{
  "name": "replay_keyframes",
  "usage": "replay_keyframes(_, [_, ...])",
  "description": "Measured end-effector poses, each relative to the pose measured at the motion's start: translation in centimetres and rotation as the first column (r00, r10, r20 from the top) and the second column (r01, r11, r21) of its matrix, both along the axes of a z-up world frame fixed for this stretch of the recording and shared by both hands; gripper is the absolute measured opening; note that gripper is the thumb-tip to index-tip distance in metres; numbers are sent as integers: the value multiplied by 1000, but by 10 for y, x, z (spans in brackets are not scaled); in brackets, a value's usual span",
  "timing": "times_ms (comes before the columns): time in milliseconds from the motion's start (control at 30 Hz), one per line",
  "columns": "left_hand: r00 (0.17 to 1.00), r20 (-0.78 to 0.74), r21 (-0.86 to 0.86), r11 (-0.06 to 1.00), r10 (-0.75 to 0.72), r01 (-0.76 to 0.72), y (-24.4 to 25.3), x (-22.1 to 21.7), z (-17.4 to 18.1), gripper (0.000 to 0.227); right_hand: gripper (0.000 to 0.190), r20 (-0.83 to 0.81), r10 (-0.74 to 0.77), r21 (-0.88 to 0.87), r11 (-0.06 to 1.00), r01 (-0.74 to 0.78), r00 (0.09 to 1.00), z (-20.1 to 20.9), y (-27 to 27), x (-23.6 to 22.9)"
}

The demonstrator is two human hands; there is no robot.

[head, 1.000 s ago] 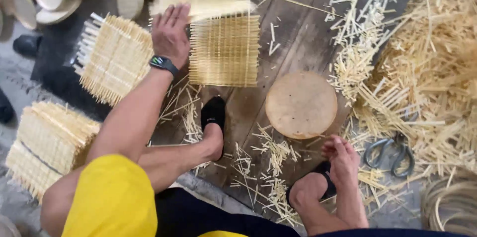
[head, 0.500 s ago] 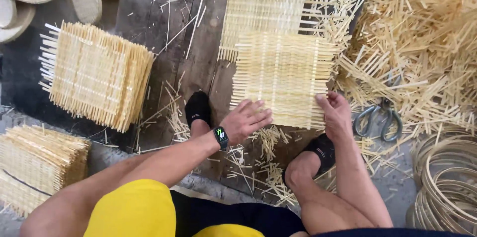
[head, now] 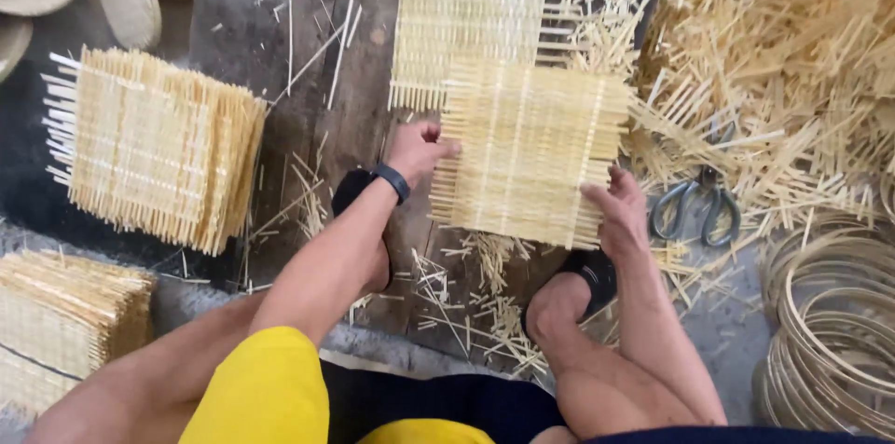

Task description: The user is manufacturing a bamboo steamer by weaving strips and shaping the circular frame.

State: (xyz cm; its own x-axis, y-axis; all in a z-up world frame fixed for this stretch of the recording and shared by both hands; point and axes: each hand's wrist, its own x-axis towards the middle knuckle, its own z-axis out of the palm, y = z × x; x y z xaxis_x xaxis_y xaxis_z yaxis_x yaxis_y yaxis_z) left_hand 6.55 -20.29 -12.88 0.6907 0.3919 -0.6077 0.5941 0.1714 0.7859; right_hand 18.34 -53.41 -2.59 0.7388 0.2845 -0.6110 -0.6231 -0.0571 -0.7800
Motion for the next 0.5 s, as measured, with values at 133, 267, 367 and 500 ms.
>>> replay_keyframes(133, [999,53,111,994,4,-10,11,11,10,31,40,-41,-48,72,996,51,998,-12,5,5])
replay_keyframes(267, [997,72,55,998,-18,14,18,8,-2,36,30,18,-41,44,998,40,999,-22,13,3])
replay_keyframes(367, [995,86,138,990,-53,41,20,10,1,40,26,35,-84,52,995,82,996,-42,12,-4])
replay_keyframes(500, [998,23,210,976,-64,57,19,13,23,42,25,78,-123,42,992,120,989,-42,14,-7])
